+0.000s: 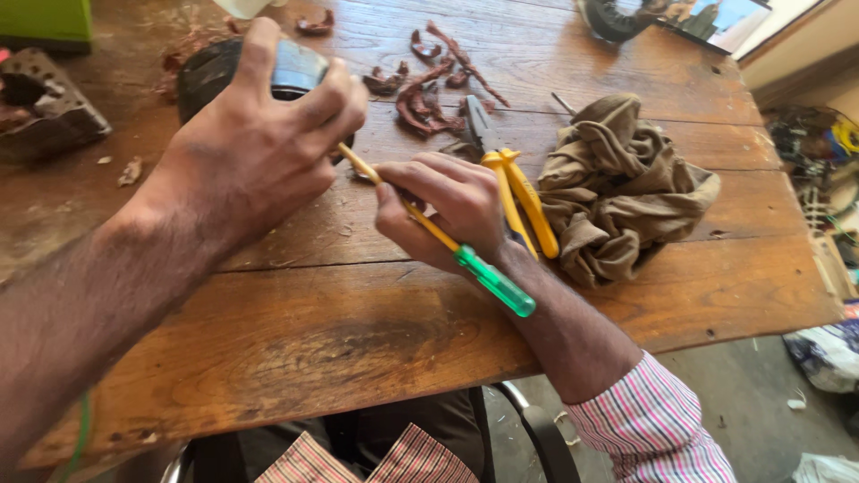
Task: The person holds a burnt electric motor stator on a wooden workbench and pries burnt copper windings out of its slots using a screwdriver, occasionally using pliers and pulling loose wire pieces by hand. Extracted wire pieces are set aside on the table as the person works around the stator.
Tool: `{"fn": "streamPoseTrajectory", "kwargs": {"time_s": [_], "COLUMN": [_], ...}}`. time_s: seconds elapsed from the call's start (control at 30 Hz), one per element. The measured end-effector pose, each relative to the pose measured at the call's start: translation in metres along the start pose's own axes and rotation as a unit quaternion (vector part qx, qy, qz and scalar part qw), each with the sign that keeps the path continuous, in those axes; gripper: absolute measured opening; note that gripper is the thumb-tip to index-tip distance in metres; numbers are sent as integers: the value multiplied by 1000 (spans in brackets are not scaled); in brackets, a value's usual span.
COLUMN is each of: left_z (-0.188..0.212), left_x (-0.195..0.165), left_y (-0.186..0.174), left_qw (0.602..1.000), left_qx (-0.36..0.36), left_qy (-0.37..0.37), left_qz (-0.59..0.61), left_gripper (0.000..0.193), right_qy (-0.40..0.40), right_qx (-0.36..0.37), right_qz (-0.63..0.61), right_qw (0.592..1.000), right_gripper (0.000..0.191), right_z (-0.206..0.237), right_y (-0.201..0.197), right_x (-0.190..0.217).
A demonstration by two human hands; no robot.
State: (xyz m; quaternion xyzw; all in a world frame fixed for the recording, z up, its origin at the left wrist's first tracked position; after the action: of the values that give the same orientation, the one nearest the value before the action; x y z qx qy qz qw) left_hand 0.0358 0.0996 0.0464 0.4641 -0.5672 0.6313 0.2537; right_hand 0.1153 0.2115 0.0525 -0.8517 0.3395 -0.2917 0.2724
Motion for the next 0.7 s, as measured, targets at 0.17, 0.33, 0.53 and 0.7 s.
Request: {"fn": "streamPoseTrajectory", "kwargs": {"time_s": [0.17, 0.33, 0.53, 0.7], "left_z": [8, 66, 66, 59], "left_x": [12, 37, 30, 18], "left_y": [-16, -18, 36, 44], "left_qw": [989, 878, 843, 830], "left_qx": [-81, -324, -288, -267], "left_qy": [-27, -97, -127, -126], "left_qz": [118, 339, 436, 473], "left_gripper": [14, 36, 92, 99], "right_qy": [21, 31, 40, 91], "right_qx": [-4, 10, 63, 100], "right_qz": [-5, 1, -13, 1], "right_qw": [1000, 999, 997, 991], "right_gripper": [15, 17, 20, 24], "right_z": [1, 2, -3, -5], "right_y": [-2, -4, 11, 21], "right_x": [1, 6, 10, 4]}}
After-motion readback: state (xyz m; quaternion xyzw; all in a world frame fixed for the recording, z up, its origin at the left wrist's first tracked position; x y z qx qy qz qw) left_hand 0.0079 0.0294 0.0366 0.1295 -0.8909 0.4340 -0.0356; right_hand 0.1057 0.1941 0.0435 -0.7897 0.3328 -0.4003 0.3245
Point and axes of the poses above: each hand's wrist, its own z-axis away from the middle knuckle, its own y-axis out of the palm, x = y × z, the point moved 7 cm from there along -z, towards the middle knuckle, and after that the axes turned 6 degrees about x, right-handed, at the moved point
